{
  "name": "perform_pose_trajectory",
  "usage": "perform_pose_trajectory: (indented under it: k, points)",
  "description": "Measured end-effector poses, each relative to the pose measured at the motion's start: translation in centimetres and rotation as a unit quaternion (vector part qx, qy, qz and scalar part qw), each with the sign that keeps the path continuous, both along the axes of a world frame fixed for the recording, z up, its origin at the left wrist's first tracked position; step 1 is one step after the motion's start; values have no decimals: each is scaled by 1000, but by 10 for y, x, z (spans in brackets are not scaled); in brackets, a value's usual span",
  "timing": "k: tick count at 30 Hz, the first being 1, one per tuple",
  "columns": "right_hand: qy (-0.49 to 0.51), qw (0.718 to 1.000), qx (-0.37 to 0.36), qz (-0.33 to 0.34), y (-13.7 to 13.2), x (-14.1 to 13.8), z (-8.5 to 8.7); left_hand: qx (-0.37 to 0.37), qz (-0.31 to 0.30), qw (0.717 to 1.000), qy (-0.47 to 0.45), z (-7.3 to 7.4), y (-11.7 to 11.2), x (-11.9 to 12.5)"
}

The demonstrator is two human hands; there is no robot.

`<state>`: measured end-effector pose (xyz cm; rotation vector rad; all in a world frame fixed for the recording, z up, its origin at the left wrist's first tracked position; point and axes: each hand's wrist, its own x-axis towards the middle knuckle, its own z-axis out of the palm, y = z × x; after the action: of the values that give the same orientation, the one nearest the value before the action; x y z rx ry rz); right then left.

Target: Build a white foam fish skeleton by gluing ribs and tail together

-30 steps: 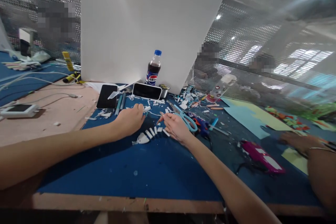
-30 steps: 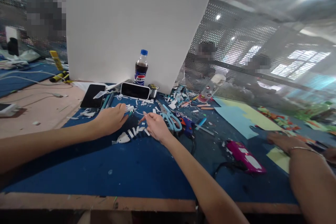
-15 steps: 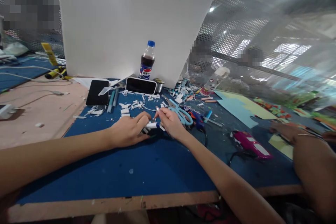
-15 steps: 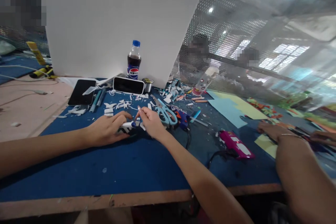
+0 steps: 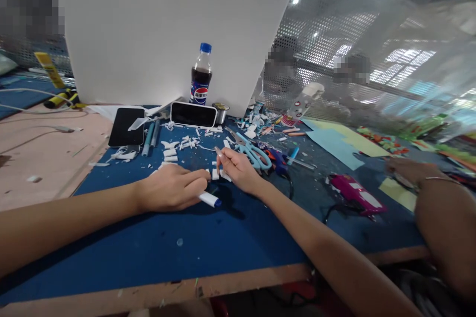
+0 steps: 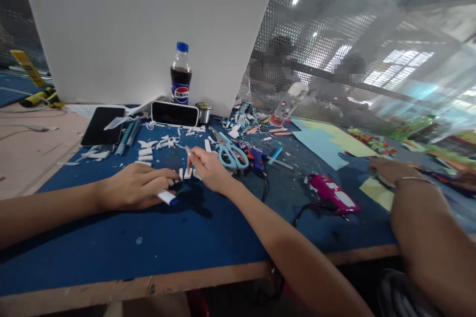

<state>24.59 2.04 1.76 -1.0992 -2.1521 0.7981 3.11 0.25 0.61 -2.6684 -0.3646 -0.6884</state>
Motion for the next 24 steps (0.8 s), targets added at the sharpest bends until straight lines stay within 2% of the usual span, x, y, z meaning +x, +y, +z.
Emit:
perform_pose_trajectory:
  k: [6,13,20,24]
  points:
    - [6,1000,-2,5,2,0,-8,-22,-49,997,53,1,0,2]
    - [20,999,24,36,2,-2,-9,-45,-40,995,77,-1,2,4]
    - [82,996,22,13,10,3,-11,-28,-42,996,77,-1,3,4]
    - [43,997,71,-10,12,7,-4,-19,-48,996,68,-1,2,6]
